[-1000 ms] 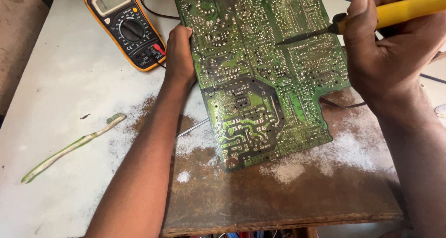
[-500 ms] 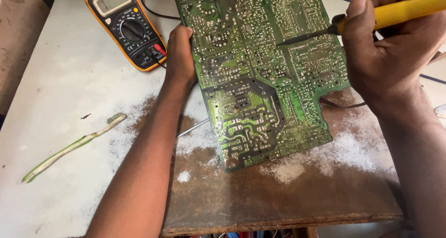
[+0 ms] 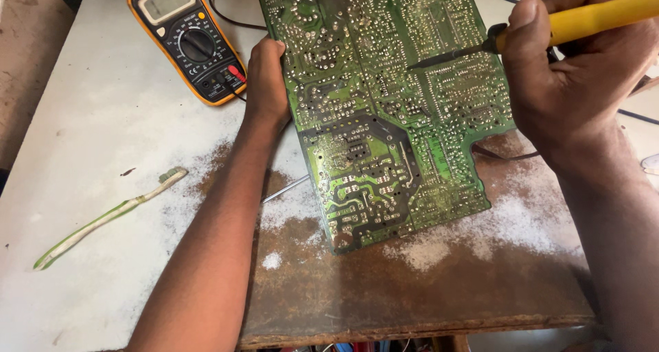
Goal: The person holds a large green circuit board steady on a workbench with one hand while using a yellow-handled soldering iron with the other, touching the iron tip to different points on the board's underside to solder joints. They reposition their grip on the board and continue working across different areas of the board throughout the clip.
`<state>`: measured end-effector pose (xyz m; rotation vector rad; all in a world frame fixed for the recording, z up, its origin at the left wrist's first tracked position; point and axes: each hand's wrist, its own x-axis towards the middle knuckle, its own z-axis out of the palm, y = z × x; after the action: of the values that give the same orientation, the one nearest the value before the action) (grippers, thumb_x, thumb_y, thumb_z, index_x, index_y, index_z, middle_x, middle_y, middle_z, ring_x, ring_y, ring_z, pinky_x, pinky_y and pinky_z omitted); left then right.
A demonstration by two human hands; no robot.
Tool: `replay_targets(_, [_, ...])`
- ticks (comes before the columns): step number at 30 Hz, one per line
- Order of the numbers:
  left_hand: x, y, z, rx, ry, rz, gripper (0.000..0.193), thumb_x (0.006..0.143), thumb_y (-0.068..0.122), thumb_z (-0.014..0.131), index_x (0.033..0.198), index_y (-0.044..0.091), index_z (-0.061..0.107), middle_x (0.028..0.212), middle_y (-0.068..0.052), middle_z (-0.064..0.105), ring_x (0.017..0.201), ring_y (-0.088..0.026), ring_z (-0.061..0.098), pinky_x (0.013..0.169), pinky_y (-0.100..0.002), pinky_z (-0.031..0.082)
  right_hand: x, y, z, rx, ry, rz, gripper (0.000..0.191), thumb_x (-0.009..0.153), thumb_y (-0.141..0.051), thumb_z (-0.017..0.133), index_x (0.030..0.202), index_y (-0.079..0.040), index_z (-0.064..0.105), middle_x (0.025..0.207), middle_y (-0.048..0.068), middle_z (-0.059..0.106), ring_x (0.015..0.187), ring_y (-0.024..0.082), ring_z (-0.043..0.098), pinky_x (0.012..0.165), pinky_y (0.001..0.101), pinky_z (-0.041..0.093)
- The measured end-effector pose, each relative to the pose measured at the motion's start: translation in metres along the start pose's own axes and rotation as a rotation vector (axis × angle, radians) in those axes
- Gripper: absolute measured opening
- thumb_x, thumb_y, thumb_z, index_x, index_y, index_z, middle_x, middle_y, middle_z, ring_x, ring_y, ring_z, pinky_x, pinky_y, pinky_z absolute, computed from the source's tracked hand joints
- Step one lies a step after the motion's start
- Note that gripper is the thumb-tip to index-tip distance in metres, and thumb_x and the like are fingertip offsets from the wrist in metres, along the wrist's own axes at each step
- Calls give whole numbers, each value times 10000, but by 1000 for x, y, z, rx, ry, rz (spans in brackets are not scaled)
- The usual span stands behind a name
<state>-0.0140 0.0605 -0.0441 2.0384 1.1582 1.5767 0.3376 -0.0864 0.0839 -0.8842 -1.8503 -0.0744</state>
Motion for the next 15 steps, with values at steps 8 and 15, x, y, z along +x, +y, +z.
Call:
replay_targets(8, [-3, 2, -2, 118, 23, 193, 208, 1088, 168, 474, 1068, -37, 504, 1021, -210, 633, 951, -324, 598, 871, -446, 474, 1, -1, -1, -32, 2, 18, 129, 1150, -67, 602, 1114, 20, 515, 918, 67, 501, 709, 115, 477, 656, 235, 383])
replay_targets(15, [5, 21, -4, -352, -22, -333, 424, 1037, 309, 351, 874, -28, 550, 829, -171, 569, 778, -237, 503, 736, -417, 433, 1, 2, -2, -43, 4, -13, 132, 1133, -86, 599, 1105, 17, 521, 908, 63, 516, 714, 110, 497, 652, 227, 385])
